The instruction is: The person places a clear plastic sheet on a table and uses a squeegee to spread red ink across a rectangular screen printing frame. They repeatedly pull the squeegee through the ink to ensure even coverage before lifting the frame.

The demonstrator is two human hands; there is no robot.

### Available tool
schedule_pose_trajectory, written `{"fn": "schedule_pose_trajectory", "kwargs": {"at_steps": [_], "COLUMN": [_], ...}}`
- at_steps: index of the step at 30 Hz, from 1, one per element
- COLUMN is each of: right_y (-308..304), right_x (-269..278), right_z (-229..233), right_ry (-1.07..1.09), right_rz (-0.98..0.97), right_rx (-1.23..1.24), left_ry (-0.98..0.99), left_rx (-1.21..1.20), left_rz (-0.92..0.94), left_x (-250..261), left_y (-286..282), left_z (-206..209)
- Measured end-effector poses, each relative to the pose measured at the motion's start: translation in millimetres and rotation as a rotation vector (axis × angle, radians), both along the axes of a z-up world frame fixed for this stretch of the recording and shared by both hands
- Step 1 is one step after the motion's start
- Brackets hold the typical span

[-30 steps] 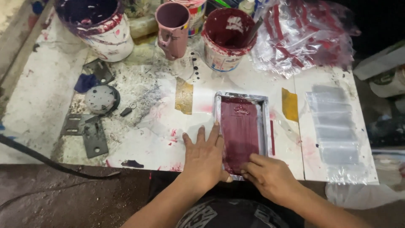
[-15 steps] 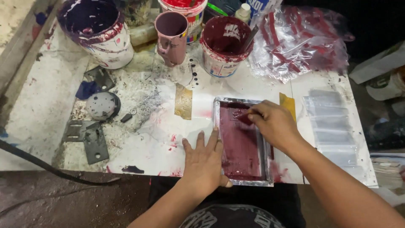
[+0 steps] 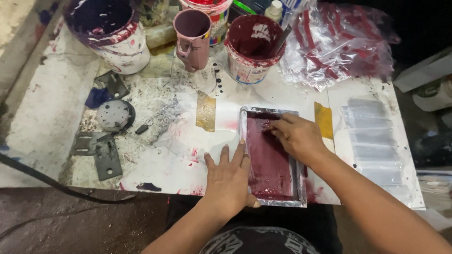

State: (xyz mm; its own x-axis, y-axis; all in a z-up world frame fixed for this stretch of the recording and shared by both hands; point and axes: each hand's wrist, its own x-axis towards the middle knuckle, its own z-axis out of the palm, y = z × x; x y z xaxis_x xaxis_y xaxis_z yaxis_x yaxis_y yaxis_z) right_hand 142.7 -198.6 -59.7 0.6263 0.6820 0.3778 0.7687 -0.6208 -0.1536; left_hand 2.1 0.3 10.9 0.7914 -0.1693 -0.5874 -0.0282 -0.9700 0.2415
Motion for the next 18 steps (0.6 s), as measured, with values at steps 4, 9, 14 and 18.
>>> {"fn": "schedule_pose_trajectory", "kwargs": {"at_steps": [4,9,14,18], "right_y": [1,5,9,11], "right_x": [3,2,-4,1], "right_z": [27,32,-3,-8], "right_ry": [0.08,0.073,-0.005,-0.038], "right_rz": [-0.055,-0.065,-0.038,-0.001], "right_rx": [0.015,0.097,0.095,-0.003], "left_ry": [-0.033,-0.056,-0.037,-0.042], "left_rx": [-0.011,-0.008,-0.019,-0.004], "left_rz": [0.026,0.017,0.018,-0.006], "left_x": [2,-2,-5,-2], "left_y": [0,1,1,1], "left_z": [-7,-12,-6,-1]}}
